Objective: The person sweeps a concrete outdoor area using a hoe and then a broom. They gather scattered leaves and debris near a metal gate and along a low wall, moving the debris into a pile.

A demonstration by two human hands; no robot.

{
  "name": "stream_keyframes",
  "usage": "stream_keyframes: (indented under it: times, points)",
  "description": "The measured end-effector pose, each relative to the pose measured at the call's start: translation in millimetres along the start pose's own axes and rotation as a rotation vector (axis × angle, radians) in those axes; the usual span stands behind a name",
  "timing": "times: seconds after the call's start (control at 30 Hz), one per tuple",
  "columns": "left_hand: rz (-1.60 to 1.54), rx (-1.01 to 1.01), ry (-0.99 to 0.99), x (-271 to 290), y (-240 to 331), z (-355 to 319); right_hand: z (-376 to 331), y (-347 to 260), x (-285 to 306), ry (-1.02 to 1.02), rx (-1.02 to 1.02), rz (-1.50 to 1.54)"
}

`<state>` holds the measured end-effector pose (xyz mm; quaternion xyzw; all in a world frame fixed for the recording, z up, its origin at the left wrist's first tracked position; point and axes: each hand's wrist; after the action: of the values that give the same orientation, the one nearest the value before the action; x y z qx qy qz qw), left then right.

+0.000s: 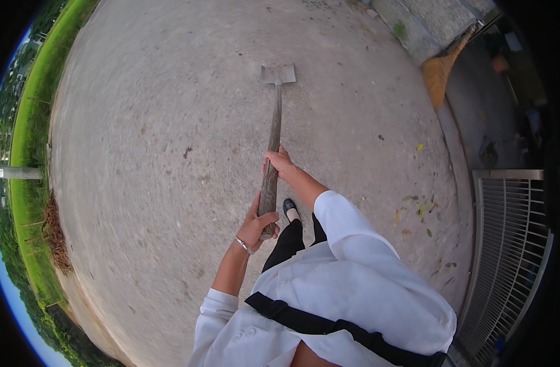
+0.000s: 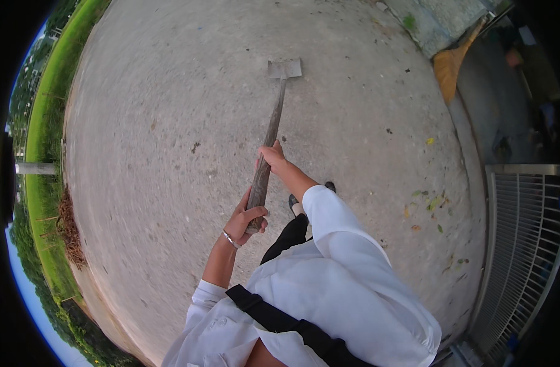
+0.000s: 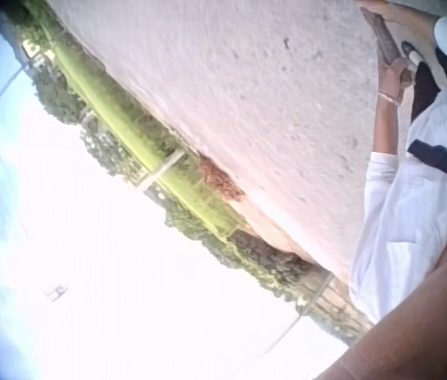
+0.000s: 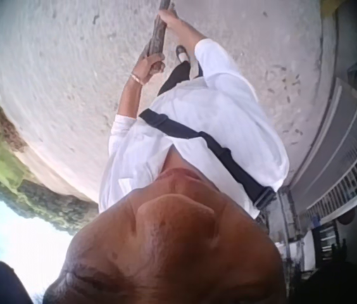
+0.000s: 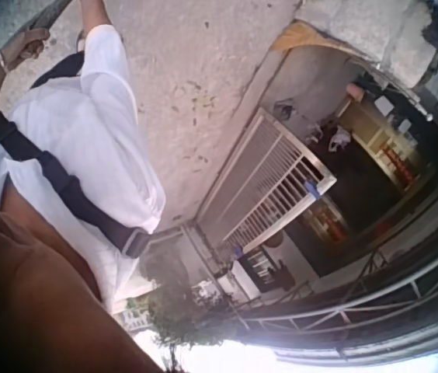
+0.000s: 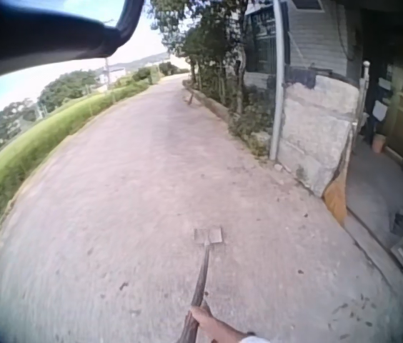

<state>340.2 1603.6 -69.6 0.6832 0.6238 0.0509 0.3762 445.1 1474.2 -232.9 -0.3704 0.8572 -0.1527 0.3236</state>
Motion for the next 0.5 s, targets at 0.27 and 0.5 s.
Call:
stream_keyframes:
  times: [0.27,0.5]
  points:
    - [0.209,0.157,-0.029,2.9,11.6,-70.3,-71.8,47.8,-8.8,0.015,0.046,0.180]
    - [0.374,0.223,-0.135,40.6,28.1,-96.1,-99.2,59.4,-16.7,0.081,-0.213,0.339]
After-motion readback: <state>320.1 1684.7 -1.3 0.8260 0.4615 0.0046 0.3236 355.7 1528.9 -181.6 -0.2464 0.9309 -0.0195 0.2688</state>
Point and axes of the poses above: each hand's wrist, its own z-axis towards the middle knuckle, its own x-axis out of the back of the hand, y = z × x, and after that the axes turned 4 degrees about z, right-handed
